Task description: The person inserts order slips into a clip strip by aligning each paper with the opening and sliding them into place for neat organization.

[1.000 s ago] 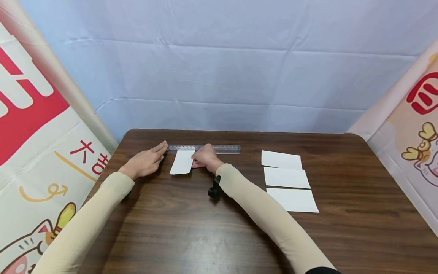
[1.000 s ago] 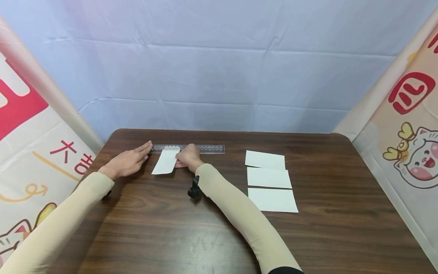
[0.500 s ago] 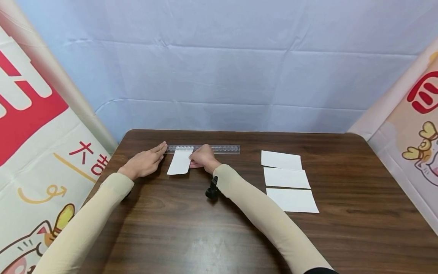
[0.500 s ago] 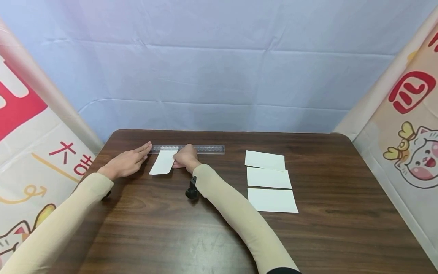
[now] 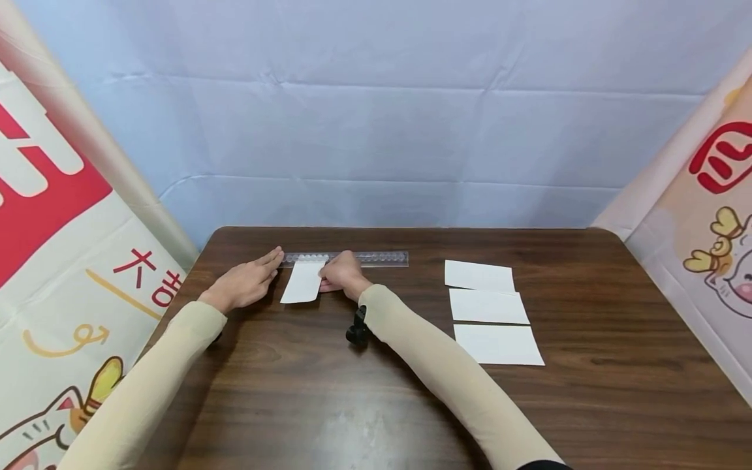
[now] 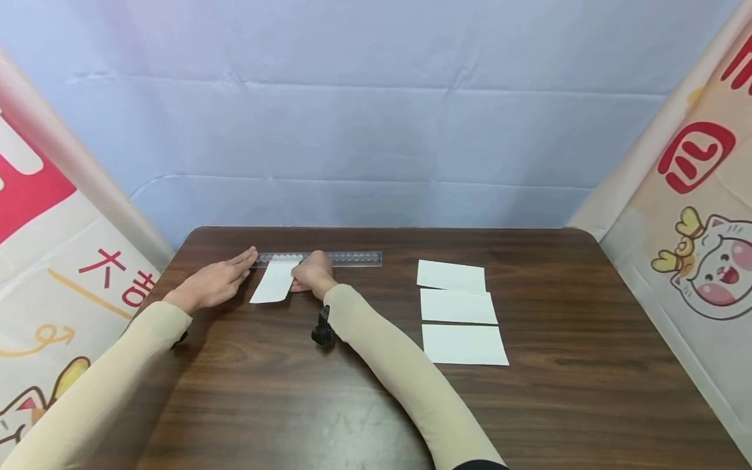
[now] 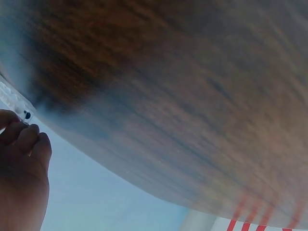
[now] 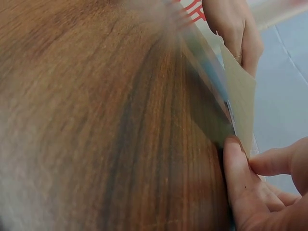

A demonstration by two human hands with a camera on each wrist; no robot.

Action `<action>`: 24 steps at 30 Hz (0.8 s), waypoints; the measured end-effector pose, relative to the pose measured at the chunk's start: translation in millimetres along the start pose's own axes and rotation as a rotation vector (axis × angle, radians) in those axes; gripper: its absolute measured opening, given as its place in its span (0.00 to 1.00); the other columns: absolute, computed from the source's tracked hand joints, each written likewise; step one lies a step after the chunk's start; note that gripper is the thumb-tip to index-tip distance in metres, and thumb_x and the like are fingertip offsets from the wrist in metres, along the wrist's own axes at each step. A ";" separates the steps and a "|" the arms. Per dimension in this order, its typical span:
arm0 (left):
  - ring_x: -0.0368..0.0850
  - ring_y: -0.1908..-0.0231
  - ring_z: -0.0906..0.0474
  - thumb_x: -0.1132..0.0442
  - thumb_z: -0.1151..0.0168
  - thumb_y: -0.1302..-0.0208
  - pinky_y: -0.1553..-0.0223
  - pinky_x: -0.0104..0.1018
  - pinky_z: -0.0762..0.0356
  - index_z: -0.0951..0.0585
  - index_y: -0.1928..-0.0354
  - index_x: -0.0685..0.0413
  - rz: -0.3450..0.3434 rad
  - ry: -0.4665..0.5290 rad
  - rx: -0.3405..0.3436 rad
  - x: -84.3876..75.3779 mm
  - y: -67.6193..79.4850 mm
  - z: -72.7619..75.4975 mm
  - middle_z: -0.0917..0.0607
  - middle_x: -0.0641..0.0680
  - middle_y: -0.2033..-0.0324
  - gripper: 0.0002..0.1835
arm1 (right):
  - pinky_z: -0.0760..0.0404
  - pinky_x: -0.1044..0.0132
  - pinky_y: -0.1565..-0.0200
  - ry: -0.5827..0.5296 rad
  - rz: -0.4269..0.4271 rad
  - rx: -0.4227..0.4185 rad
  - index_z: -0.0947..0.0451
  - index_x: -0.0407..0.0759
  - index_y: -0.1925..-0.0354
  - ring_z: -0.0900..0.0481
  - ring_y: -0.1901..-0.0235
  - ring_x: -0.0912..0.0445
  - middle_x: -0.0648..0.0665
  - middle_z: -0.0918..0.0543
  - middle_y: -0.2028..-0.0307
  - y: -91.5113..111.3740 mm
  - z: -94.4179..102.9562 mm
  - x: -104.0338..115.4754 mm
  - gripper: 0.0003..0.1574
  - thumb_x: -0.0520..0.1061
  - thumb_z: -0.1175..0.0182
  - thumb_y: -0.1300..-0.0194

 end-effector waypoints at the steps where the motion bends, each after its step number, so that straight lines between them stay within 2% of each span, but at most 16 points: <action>1: 0.68 0.29 0.27 0.59 0.61 0.14 0.36 0.63 0.22 0.47 0.17 0.62 0.003 0.001 0.001 0.7 0.6 -0.7 0.48 0.65 0.16 0.31 | 0.08 0.65 0.67 0.005 -0.001 -0.002 0.16 0.22 0.53 0.13 0.81 0.57 0.31 0.10 0.65 0.3 -1.5 0.0 0.11 0.30 0.37 0.30; 8: 0.67 0.29 0.27 0.59 0.61 0.14 0.34 0.62 0.23 0.47 0.16 0.61 -0.003 -0.003 -0.004 2.8 -0.2 -2.5 0.48 0.64 0.16 0.31 | 0.09 0.66 0.68 0.023 0.006 -0.026 0.16 0.22 0.52 0.14 0.82 0.57 0.31 0.09 0.64 -0.2 -6.6 -0.4 0.12 0.31 0.37 0.30; 17: 0.67 0.29 0.27 0.58 0.62 0.13 0.36 0.62 0.23 0.49 0.16 0.60 0.010 0.020 0.013 4.2 0.0 -4.7 0.50 0.64 0.16 0.31 | 0.09 0.65 0.69 0.027 0.025 -0.026 0.15 0.23 0.56 0.16 0.83 0.58 0.31 0.09 0.68 -5.7 -13.8 -3.7 0.09 0.31 0.35 0.31; 24: 0.67 0.28 0.28 0.57 0.63 0.13 0.32 0.63 0.26 0.49 0.16 0.60 0.005 0.016 0.017 4.0 -0.9 -4.8 0.50 0.64 0.16 0.31 | 0.08 0.65 0.68 0.042 0.014 -0.021 0.15 0.24 0.54 0.15 0.82 0.57 0.33 0.09 0.69 -5.6 -15.7 -1.5 0.10 0.31 0.35 0.30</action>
Point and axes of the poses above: each hand's wrist, its own y-axis away from the middle knuckle, its own z-axis out of the back of the hand, x = y × z, the point moved 1 cm from there along -y, towards the middle knuckle
